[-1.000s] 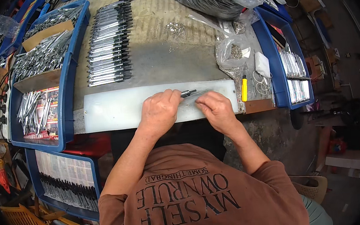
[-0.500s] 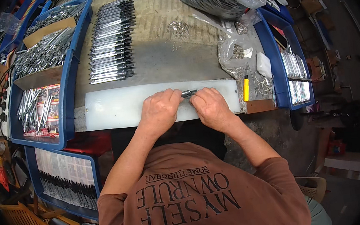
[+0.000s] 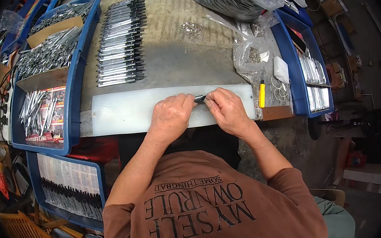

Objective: The person assembles small components by fitting parts together by hand and arranging the assembled pieces into rows on the table.

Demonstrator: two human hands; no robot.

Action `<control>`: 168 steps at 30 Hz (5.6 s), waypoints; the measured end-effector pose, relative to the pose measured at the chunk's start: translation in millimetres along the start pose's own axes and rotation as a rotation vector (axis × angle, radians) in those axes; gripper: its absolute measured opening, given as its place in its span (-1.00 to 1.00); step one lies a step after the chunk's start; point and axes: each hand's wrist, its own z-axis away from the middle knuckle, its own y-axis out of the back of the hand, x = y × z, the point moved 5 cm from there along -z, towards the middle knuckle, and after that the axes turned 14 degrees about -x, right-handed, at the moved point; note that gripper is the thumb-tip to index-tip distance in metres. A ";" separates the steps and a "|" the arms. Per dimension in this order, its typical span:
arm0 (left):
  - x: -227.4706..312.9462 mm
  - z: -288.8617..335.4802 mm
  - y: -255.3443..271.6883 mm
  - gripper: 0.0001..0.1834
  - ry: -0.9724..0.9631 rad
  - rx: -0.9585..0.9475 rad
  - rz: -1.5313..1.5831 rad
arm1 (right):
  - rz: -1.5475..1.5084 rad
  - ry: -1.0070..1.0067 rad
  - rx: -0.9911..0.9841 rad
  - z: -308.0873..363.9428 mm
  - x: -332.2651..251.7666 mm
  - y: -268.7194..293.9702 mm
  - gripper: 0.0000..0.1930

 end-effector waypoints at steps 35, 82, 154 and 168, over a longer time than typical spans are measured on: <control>2.5 -0.8 2.4 -0.85 -0.007 0.009 -0.016 | -0.147 -0.193 -0.051 -6.4 16.7 2.6 -0.80; -131.6 -38.6 94.9 -0.84 0.103 0.222 -0.218 | -0.108 -0.045 0.228 4.0 9.3 -12.1 -0.86; -220.3 140.7 183.1 -0.85 0.939 -0.378 -0.279 | -0.079 -0.022 0.202 6.7 8.9 -16.7 -0.89; -177.8 114.4 203.4 -0.87 0.670 0.211 0.775 | -0.140 -0.065 0.196 7.9 13.7 -18.0 -0.91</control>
